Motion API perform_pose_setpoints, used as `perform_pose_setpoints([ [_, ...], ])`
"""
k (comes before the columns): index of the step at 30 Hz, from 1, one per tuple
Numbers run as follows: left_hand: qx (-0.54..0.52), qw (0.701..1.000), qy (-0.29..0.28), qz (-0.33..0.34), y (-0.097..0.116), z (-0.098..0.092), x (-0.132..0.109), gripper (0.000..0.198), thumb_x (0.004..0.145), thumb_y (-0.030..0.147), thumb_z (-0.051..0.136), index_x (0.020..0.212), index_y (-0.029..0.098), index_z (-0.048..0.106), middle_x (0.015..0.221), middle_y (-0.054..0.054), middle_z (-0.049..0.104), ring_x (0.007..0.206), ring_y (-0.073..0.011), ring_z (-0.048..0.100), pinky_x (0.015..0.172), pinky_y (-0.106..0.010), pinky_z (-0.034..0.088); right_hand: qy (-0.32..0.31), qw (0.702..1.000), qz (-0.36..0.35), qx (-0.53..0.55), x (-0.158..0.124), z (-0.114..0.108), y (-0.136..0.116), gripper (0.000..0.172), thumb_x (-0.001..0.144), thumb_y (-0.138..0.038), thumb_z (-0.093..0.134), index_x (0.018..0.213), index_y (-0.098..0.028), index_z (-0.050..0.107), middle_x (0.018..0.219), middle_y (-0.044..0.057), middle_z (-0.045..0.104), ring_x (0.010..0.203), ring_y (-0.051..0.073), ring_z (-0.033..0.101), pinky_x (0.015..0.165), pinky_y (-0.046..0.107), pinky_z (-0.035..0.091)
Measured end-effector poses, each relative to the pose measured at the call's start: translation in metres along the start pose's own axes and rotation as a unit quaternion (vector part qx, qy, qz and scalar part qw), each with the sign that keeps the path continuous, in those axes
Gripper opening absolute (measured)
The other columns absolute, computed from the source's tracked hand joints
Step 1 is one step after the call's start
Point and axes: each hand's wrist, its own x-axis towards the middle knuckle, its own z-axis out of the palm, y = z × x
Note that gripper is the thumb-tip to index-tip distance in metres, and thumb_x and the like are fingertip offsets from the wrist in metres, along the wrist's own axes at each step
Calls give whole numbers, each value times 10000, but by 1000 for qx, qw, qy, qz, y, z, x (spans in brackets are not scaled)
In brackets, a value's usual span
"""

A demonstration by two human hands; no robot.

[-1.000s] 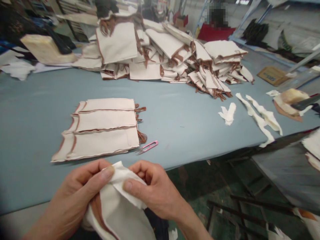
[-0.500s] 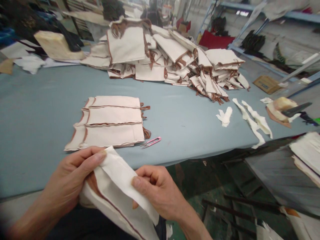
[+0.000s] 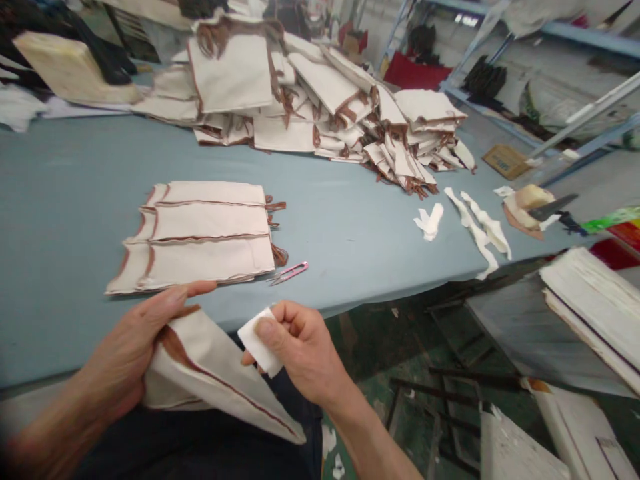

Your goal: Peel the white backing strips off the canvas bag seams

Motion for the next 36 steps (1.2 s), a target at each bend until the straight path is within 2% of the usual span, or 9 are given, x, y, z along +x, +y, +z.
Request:
perform_pose_setpoints([
  [4, -5, 996, -85, -35, -15, 4, -7, 557, 818, 719, 733, 1063, 220, 711, 533, 68, 567, 455, -130, 506, 427, -177, 379, 67, 997, -49, -3, 6, -1, 12, 552, 837, -700, 758, 715, -217, 520, 578, -9, 643, 474, 101, 494, 462, 210, 372],
  [6, 8, 990, -139, -34, -19, 9, -13, 528, 819, 697, 751, 988, 201, 691, 534, 75, 536, 452, -123, 500, 441, -180, 381, 116, 985, -111, -58, 8, -1, 18, 488, 874, -572, 772, 682, -223, 491, 579, -47, 561, 503, 94, 451, 490, 217, 356],
  [11, -37, 971, -232, -33, -17, 27, -25, 571, 842, 679, 739, 1059, 151, 725, 764, -22, 706, 636, -161, 602, 595, -225, 491, 141, 889, -353, -255, 9, 0, 29, 339, 887, -228, 784, 708, -222, 496, 749, -25, 636, 695, 132, 585, 675, 258, 457],
  [16, -70, 972, -220, -34, -11, 36, -32, 477, 827, 616, 775, 893, 147, 719, 716, -1, 648, 602, -124, 526, 563, -196, 433, 119, 827, -441, -327, 8, -3, 34, 303, 909, -211, 799, 762, -241, 536, 860, 22, 750, 784, 174, 698, 701, 279, 523],
  [19, -24, 980, -197, 5, -6, 38, -32, 410, 853, 557, 746, 806, 153, 700, 656, 17, 593, 574, -118, 490, 526, -188, 403, 94, 839, -434, -315, 7, -6, 34, 284, 915, -211, 799, 771, -241, 556, 906, 34, 781, 816, 182, 730, 723, 283, 542],
  [25, 78, 976, -171, 111, -7, 32, -30, 369, 927, 469, 639, 708, 174, 670, 570, 41, 518, 503, -111, 458, 467, -191, 369, 23, 925, -333, -180, 1, -11, 34, 252, 965, -350, 767, 816, -218, 613, 1017, 69, 792, 885, 183, 744, 778, 288, 544],
  [28, 107, 969, -144, 167, -12, 28, -30, 345, 961, 409, 615, 700, 188, 665, 553, 54, 516, 476, -105, 467, 443, -185, 367, 4, 948, -293, -125, -1, -12, 35, 217, 1005, -355, 704, 857, -213, 636, 1065, 78, 790, 954, 188, 739, 843, 299, 544],
  [33, 154, 933, -85, 312, -18, 22, -36, 201, 989, 249, 618, 820, 217, 721, 615, 74, 653, 469, -82, 566, 463, -156, 409, 50, 956, -260, -130, -2, -15, 34, 192, 1005, -296, 660, 833, -218, 627, 1013, 61, 787, 907, 177, 737, 771, 272, 547],
  [36, 191, 892, -107, 396, -19, 20, -44, 165, 994, 186, 613, 860, 233, 697, 628, 88, 669, 483, -74, 607, 514, -161, 427, 105, 920, -289, -241, 0, -15, 36, 160, 984, -224, 649, 824, -218, 653, 965, 61, 804, 890, 180, 753, 765, 274, 552],
])
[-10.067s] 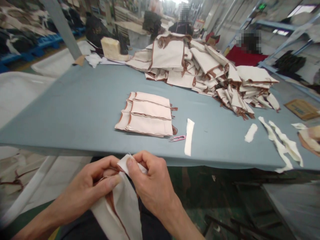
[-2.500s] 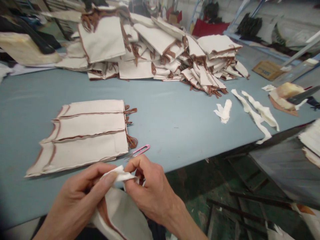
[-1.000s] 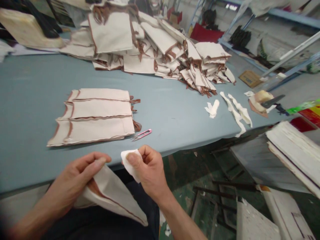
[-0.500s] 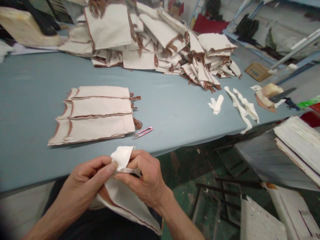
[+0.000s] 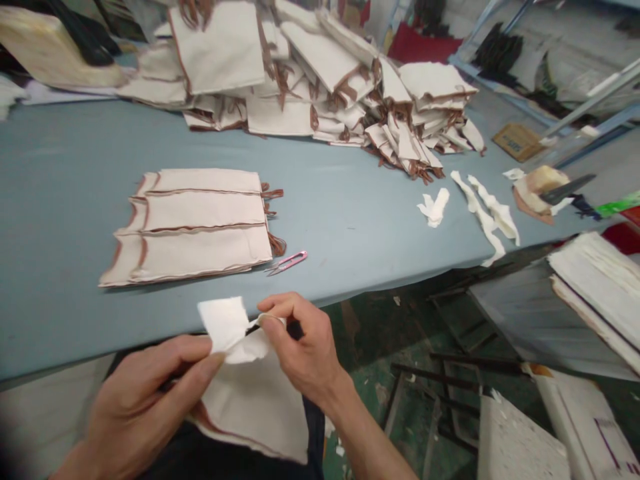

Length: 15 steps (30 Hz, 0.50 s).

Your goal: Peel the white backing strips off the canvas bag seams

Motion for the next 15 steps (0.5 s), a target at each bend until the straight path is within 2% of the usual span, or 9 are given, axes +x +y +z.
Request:
perform_pose_setpoints([
  [2, 24, 998, -23, 53, 3, 1, -4, 205, 1005, 173, 593, 816, 226, 654, 572, 92, 606, 460, -78, 580, 526, -183, 418, 19, 993, -46, -107, -1, 3, 2, 160, 970, -200, 641, 814, -218, 671, 843, 45, 797, 765, 169, 738, 722, 274, 540],
  [4, 38, 996, -27, 76, 5, 3, -7, 239, 1028, 162, 550, 809, 220, 623, 553, 89, 574, 441, -81, 555, 522, -196, 407, 54, 980, -69, -177, -2, 8, 5, 177, 972, -215, 622, 803, -218, 676, 726, 25, 763, 647, 160, 698, 653, 272, 513],
  [7, 48, 994, -32, 95, 4, 10, -13, 245, 1029, 133, 524, 808, 217, 588, 569, 72, 587, 459, -95, 559, 531, -219, 401, 131, 973, -32, -186, -5, 18, 5, 181, 970, -283, 622, 808, -216, 668, 669, 14, 725, 594, 160, 667, 599, 269, 493],
  [10, 42, 987, -65, 142, 3, 17, -19, 269, 1006, 81, 502, 781, 223, 548, 569, 56, 578, 472, -117, 539, 536, -265, 376, 183, 979, 60, -63, -6, 31, 1, 242, 985, -399, 632, 820, -222, 624, 657, 5, 701, 562, 157, 642, 549, 258, 492],
  [12, 34, 985, -68, 158, 4, 21, -21, 290, 1007, 67, 474, 771, 226, 529, 561, 52, 563, 468, -124, 517, 527, -283, 359, 178, 972, 132, 73, -6, 39, -5, 322, 998, -493, 625, 820, -227, 584, 661, 1, 701, 533, 148, 624, 508, 246, 484],
  [15, 34, 985, -64, 154, 7, 24, -22, 312, 1020, 70, 461, 756, 227, 516, 558, 52, 559, 459, -123, 513, 517, -283, 360, 151, 940, 200, 231, -5, 47, -13, 434, 952, -605, 671, 779, -228, 541, 630, -15, 679, 484, 120, 569, 469, 222, 464],
])
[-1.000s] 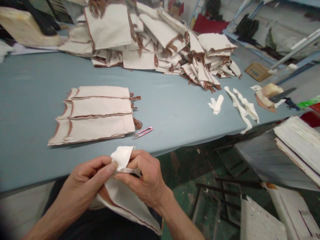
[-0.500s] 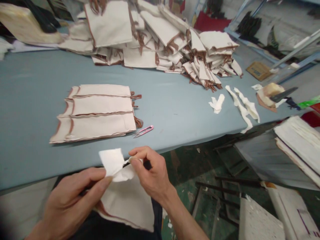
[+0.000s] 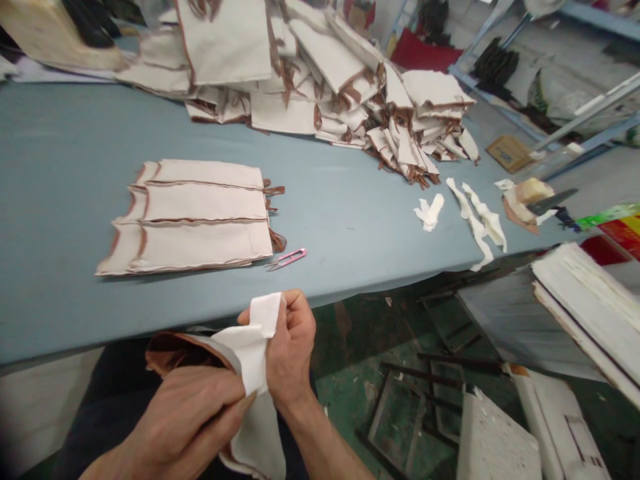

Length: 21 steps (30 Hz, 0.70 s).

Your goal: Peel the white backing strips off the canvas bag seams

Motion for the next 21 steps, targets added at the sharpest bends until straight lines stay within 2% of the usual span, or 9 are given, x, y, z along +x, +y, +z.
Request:
perform_pose_setpoints([
  [4, 16, 1000, 4, -19, -3, 2, -5, 272, 1018, 65, 475, 809, 227, 538, 607, 52, 617, 476, -118, 565, 538, -271, 380, -31, 993, 58, 101, -3, 8, -5, 512, 885, -641, 737, 719, -230, 481, 526, -57, 590, 404, 83, 466, 414, 188, 397],
  [9, 16, 995, 24, -91, -14, 6, -19, 247, 1040, 131, 494, 816, 231, 526, 617, 63, 607, 464, -107, 557, 518, -256, 359, -64, 985, 27, 159, -7, 13, -11, 505, 891, -612, 756, 744, -242, 445, 507, -85, 560, 355, 80, 449, 385, 182, 393],
  [12, 6, 994, 23, -105, -15, 8, -22, 272, 1041, 156, 505, 780, 225, 536, 595, 63, 590, 465, -109, 556, 525, -256, 357, -52, 985, 25, 161, -9, 17, -10, 542, 888, -659, 734, 740, -249, 413, 501, -98, 516, 356, 71, 395, 389, 185, 392],
  [15, 0, 992, 28, -126, -12, 8, -21, 228, 1028, 178, 557, 810, 215, 616, 584, 66, 593, 460, -104, 562, 529, -242, 371, -9, 993, 28, 114, -7, 19, -7, 514, 917, -655, 689, 740, -246, 430, 508, -95, 481, 391, 75, 375, 396, 183, 360],
  [18, -30, 979, 54, -193, -7, 4, -20, 91, 946, 247, 692, 862, 214, 707, 577, 73, 581, 448, -94, 550, 496, -199, 379, 21, 998, 5, 64, -6, 18, -5, 435, 954, -572, 665, 753, -236, 477, 552, -76, 515, 439, 85, 406, 428, 193, 358],
  [21, -130, 938, 61, -316, -3, -4, -20, 148, 863, 362, 759, 871, 214, 754, 542, 88, 459, 441, -92, 446, 450, -180, 338, 17, 999, -18, 25, -6, 17, -3, 404, 987, -552, 627, 773, -227, 519, 633, -45, 570, 505, 98, 441, 474, 211, 370],
])
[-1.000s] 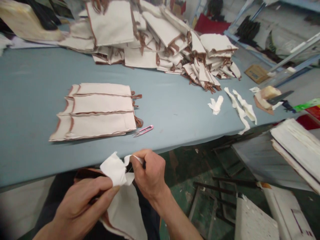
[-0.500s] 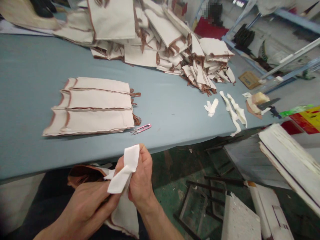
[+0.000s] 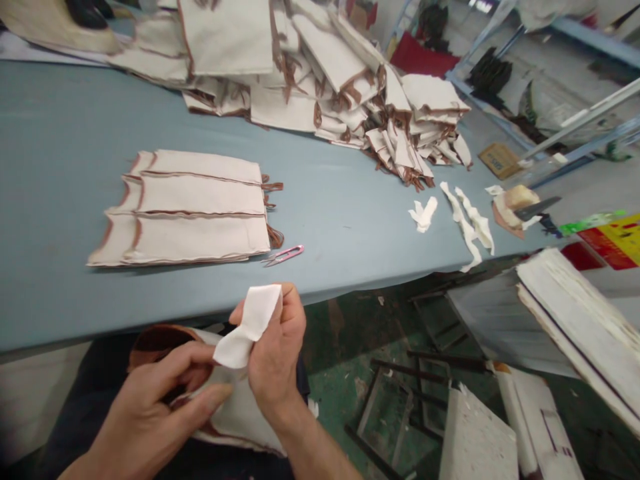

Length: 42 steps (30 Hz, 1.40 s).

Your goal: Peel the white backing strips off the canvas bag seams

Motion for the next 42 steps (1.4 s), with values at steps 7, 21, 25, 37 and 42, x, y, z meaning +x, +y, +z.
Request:
perform_pose_setpoints([
  [7, -124, 979, -94, -132, 19, -9, 11, 322, 915, 481, 652, 925, 175, 753, 561, 78, 399, 502, -104, 364, 485, -188, 320, -22, 992, -63, -111, -6, -5, 2, 375, 1024, -544, 592, 839, -218, 582, 687, -53, 504, 572, 113, 420, 533, 236, 373],
  [21, 73, 983, 50, 160, 26, -8, 1, 197, 917, 172, 616, 746, 228, 698, 516, 48, 658, 411, -107, 585, 476, -199, 428, 13, 969, -171, -178, -6, -18, 8, 379, 1063, -560, 528, 868, -236, 557, 702, -49, 491, 559, 124, 436, 518, 249, 382],
  [25, 95, 975, 35, 197, 24, -8, 1, 205, 941, 147, 587, 777, 227, 680, 522, 56, 675, 411, -104, 615, 505, -189, 461, 19, 971, -177, -163, -8, -20, 11, 402, 1054, -601, 515, 876, -242, 534, 730, -34, 494, 590, 135, 445, 546, 261, 401],
  [37, -141, 982, -30, -124, 23, 6, -3, 214, 896, 393, 708, 955, 191, 750, 629, 33, 647, 513, -121, 572, 482, -176, 459, 66, 987, -89, -112, -16, -5, 6, 427, 1030, -631, 531, 842, -251, 478, 670, -77, 377, 530, 108, 338, 460, 216, 335],
  [42, -192, 974, -36, -112, 20, 9, 7, 242, 889, 383, 682, 791, 161, 695, 583, 47, 540, 489, -98, 466, 461, -170, 390, 91, 988, -53, -113, -22, 2, 11, 455, 1033, -640, 514, 809, -248, 454, 660, -81, 375, 542, 105, 336, 467, 210, 342],
])
